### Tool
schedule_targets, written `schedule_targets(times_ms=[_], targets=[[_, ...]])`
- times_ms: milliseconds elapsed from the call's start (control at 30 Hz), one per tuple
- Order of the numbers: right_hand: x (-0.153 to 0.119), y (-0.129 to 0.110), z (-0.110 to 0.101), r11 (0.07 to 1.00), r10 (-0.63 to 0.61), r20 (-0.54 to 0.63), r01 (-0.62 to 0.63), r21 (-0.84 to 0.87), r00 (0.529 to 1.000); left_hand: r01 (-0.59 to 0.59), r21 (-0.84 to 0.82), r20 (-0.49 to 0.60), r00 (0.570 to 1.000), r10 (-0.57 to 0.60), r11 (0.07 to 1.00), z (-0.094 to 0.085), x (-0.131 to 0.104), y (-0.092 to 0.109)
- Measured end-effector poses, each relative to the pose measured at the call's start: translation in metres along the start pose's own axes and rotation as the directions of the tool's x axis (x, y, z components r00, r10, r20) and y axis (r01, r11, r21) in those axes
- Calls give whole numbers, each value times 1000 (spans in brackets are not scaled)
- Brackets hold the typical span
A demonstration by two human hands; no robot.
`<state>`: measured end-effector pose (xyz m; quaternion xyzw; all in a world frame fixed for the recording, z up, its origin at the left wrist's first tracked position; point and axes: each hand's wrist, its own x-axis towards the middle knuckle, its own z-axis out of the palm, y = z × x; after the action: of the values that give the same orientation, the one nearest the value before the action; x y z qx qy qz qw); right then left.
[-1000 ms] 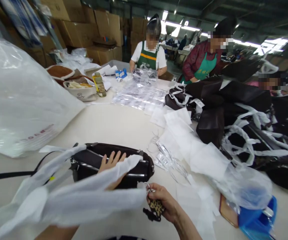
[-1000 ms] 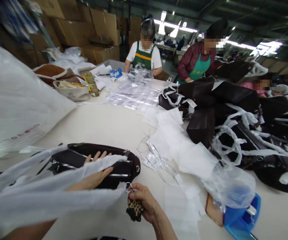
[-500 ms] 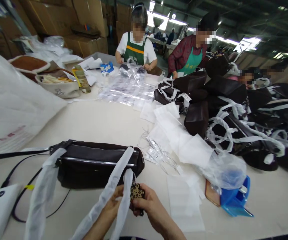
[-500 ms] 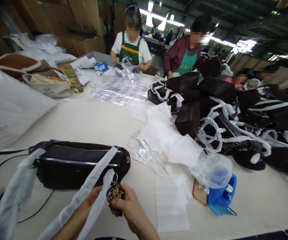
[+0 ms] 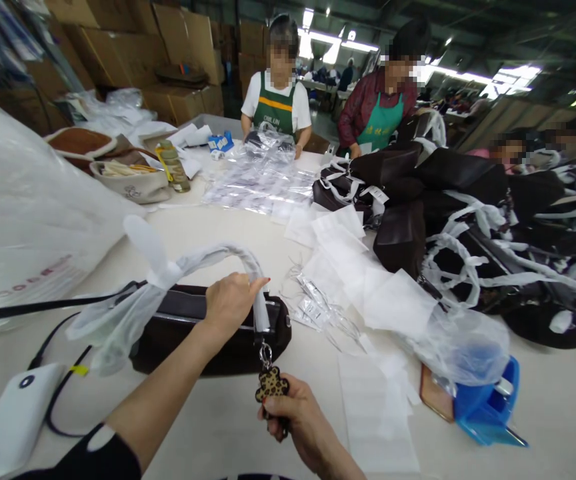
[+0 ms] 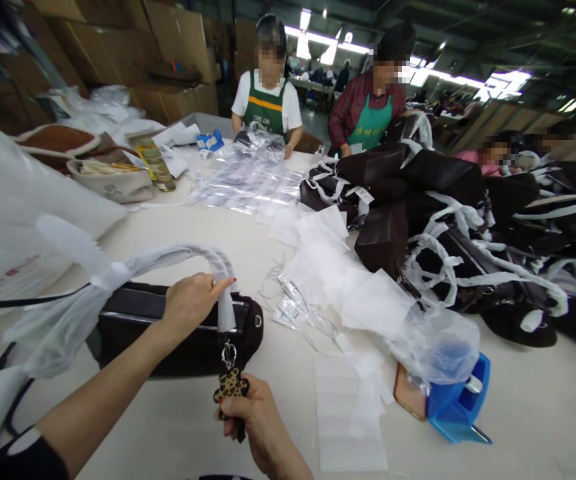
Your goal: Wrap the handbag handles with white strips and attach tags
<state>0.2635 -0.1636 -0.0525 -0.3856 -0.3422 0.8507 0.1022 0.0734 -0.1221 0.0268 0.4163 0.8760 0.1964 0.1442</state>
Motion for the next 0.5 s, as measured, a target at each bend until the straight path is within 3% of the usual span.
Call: schedule_targets(times_ms=[67,133,267,333,400,500], targets=[[0,-1,-1,1000,9,-16,-9,29,1000,5,7,38,999,-5,1000,6,-25,-11],[1,-1,-3,999,19,-29,-17,51,999,24,-114,138,990,-8,993,12,-56,-24],[6,3,-2,1000,10,12,-11,16,1000,147,-332,368,930,-16,932,39,-104,-39],[9,5,2,997,-21,41,24,-75,999,287,-542,480,877,11,790,58,-115,-37],[9,8,8,976,-77,37,83,-203,996,457,-685,539,842,-26,568,74,-120,-31],[5,17,16,910,-178,-14,159,-383,984,618,-729,601,784,-158,294,85,-122,-23]])
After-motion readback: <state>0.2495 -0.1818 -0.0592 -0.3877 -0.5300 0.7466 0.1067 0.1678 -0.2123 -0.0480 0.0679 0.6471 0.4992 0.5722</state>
